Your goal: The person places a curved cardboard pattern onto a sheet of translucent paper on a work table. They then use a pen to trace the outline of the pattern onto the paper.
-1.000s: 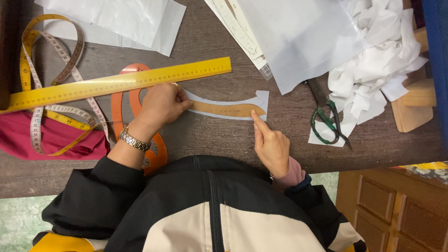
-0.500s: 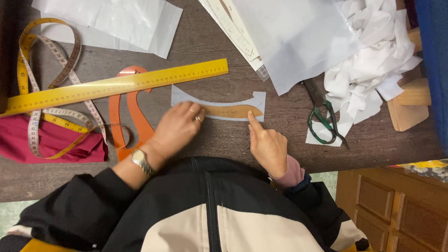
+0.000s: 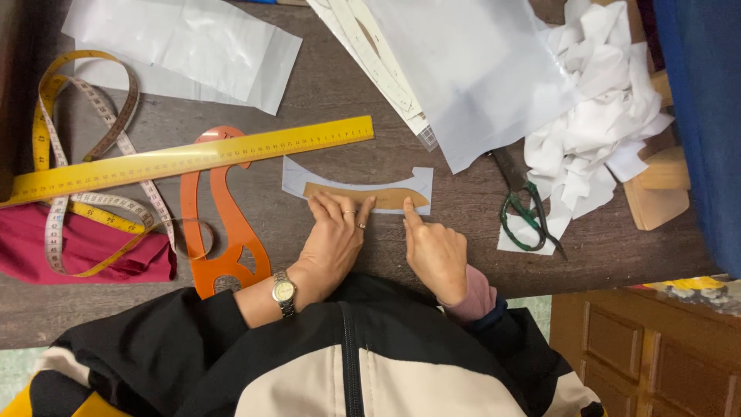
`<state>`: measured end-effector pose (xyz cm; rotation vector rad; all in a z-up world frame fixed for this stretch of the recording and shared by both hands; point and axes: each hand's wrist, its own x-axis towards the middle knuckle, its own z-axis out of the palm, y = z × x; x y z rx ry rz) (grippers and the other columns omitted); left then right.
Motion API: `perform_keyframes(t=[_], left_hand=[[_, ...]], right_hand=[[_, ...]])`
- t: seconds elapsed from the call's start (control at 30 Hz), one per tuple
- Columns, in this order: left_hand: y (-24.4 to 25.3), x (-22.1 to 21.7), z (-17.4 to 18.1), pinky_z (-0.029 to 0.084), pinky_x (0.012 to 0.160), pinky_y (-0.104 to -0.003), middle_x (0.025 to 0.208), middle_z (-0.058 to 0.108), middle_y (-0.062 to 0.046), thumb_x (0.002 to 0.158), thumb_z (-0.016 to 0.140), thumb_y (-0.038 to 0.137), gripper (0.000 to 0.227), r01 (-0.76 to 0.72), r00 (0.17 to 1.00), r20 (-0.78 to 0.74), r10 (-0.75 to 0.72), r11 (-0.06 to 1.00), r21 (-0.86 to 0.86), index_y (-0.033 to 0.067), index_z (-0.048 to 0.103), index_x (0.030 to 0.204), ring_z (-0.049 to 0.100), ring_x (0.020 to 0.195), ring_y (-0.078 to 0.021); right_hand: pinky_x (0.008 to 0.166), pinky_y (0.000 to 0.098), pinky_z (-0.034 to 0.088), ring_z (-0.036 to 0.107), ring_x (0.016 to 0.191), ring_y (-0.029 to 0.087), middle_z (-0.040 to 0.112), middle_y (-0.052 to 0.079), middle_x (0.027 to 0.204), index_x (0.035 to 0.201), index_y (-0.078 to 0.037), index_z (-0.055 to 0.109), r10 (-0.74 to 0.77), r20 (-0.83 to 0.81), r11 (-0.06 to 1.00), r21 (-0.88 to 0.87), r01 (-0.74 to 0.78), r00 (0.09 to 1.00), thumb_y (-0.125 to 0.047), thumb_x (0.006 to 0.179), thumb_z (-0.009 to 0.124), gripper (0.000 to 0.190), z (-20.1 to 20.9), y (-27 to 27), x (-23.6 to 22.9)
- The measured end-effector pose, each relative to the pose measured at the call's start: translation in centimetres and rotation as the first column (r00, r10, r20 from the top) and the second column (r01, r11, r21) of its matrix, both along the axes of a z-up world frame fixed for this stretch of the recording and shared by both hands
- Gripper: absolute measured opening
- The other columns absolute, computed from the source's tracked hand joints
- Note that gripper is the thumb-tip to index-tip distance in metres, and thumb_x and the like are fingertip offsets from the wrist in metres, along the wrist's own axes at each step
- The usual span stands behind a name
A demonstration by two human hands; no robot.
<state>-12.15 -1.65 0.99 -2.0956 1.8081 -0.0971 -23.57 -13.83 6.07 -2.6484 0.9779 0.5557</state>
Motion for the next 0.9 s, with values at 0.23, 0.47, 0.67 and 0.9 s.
perform_keyframes(t=[0.23, 0.47, 0.67, 0.9], left_hand=[[-0.2, -0.1, -1.0, 0.04, 0.093, -0.062, 0.133, 0.041, -0.029, 0.087, 0.042, 0.016, 0.039, 0.205, 0.979, 0.008, -0.205, 0.976, -0.07, -0.0026, 0.066, 0.112, 0.044, 0.116, -0.0467], [0.3, -0.7, -1.3, 0.048, 0.083, -0.067, 0.142, 0.038, -0.022, 0.086, 0.043, 0.014, 0.05, 0.136, 0.98, -0.119, -0.159, 0.975, -0.178, 0.001, 0.05, 0.134, 0.051, 0.109, -0.0565], [-0.7, -1.1, -2.2, 0.051, 0.076, -0.066, 0.151, 0.03, -0.012, 0.089, 0.038, 0.02, 0.06, 0.079, 0.985, -0.137, -0.101, 0.985, -0.154, 0.0074, 0.033, 0.147, 0.051, 0.106, -0.0589], [-1.2, -0.9, -2.4, 0.049, 0.076, -0.066, 0.155, 0.024, -0.015, 0.093, 0.036, 0.029, 0.055, 0.129, 0.956, -0.26, -0.135, 0.991, -0.04, 0.0099, 0.039, 0.144, 0.047, 0.106, -0.0637]], right_hand=[[0.068, 0.0554, 0.055, 0.07, 0.072, 0.044, 0.073, 0.018, 0.08, 0.139, -0.017, 0.051, 0.034, -0.007, 0.999, -0.02, -0.034, 0.999, -0.027, 0.097, 0.038, 0.045, -0.6, 0.0, 0.0], [0.066, 0.0535, 0.056, 0.07, 0.071, 0.043, 0.071, 0.018, 0.074, 0.137, -0.011, 0.052, 0.103, -0.033, 0.99, -0.094, -0.106, 0.994, -0.027, 0.095, 0.04, 0.046, -1.5, 0.2, 0.4], [0.057, 0.051, 0.053, 0.07, 0.064, 0.04, 0.07, 0.016, 0.068, 0.135, -0.01, 0.051, 0.194, -0.036, 0.955, -0.221, -0.197, 0.98, -0.029, 0.093, 0.042, 0.047, -3.5, -0.1, 0.1], [0.059, 0.052, 0.052, 0.069, 0.068, 0.04, 0.07, 0.014, 0.072, 0.135, -0.01, 0.047, 0.216, -0.117, 0.942, -0.238, -0.238, 0.969, -0.031, 0.091, 0.044, 0.048, -5.1, -0.8, 0.1]])
